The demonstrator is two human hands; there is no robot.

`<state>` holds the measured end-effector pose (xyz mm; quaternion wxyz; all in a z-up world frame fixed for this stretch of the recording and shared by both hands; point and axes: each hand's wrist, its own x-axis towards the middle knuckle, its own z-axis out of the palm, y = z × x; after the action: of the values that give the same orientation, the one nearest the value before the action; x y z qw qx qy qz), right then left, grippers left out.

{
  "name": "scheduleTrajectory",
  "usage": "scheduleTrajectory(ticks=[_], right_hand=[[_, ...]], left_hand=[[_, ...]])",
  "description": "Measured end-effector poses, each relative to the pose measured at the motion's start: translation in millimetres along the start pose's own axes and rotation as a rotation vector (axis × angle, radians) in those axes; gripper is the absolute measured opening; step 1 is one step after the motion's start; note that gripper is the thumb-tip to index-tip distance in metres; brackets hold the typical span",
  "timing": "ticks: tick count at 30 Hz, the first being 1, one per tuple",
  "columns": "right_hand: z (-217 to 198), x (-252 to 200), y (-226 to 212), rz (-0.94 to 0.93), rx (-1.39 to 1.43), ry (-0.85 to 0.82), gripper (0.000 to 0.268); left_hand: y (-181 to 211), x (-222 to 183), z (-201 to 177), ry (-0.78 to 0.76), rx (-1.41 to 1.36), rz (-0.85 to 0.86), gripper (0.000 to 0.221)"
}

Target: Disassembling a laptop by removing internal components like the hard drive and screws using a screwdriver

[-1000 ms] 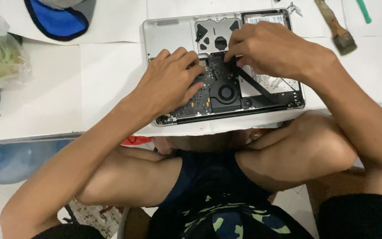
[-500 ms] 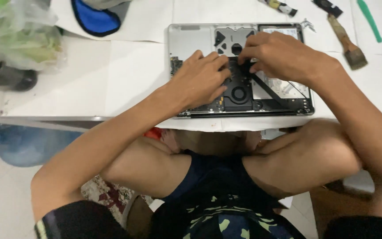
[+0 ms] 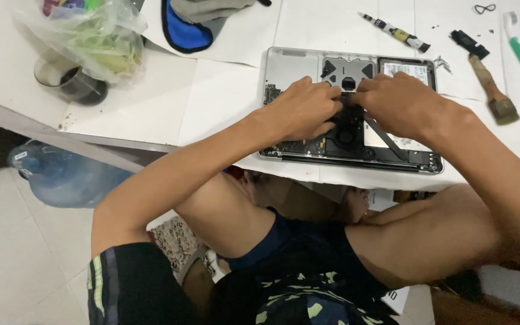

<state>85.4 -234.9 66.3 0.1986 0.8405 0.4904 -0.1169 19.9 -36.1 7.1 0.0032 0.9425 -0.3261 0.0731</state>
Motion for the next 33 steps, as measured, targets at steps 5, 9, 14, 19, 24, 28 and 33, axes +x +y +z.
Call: scheduleTrajectory(ticks=[5, 9, 14, 19, 24, 28, 33], right_hand=[[-1.7, -15.8, -2.3, -0.015, 0.165, 0.142, 0.044], [4.2, -29.6, -0.9, -0.088, 0.283, 0.319, 0.037], [28.4, -14.8, 20.9, -0.181, 0.296, 0.337, 0.045], [29.4, -9.7, 18.9, -0.144, 0.309, 0.301, 0.035], [42.3, 2.9, 24.6, -0.187, 0.176, 0.376, 0.021], [43.2, 6.6, 26.4, -0.175, 0.185, 0.285, 0.036], [28.0, 8.8, 24.2, -0.168, 0.184, 0.162, 0.064]], left_hand=[[1.2, -3.4, -9.6, 0.047, -0.04, 0.014, 0.035], [10.6, -10.2, -31.1, 0.02, -0.143, -0.031, 0.04], [3.8, 3.8, -20.2, -0.16, -0.088, -0.086, 0.047], [11.7, 10.9, -28.0, -0.35, -0.095, -0.143, 0.054], [9.0, 25.5, -15.6, -0.279, -0.082, -0.165, 0.043], [0.3, 20.7, -20.4, -0.279, -0.219, -0.182, 0.035], [-7.0, 5.7, -17.3, -0.186, -0.298, -0.121, 0.038]])
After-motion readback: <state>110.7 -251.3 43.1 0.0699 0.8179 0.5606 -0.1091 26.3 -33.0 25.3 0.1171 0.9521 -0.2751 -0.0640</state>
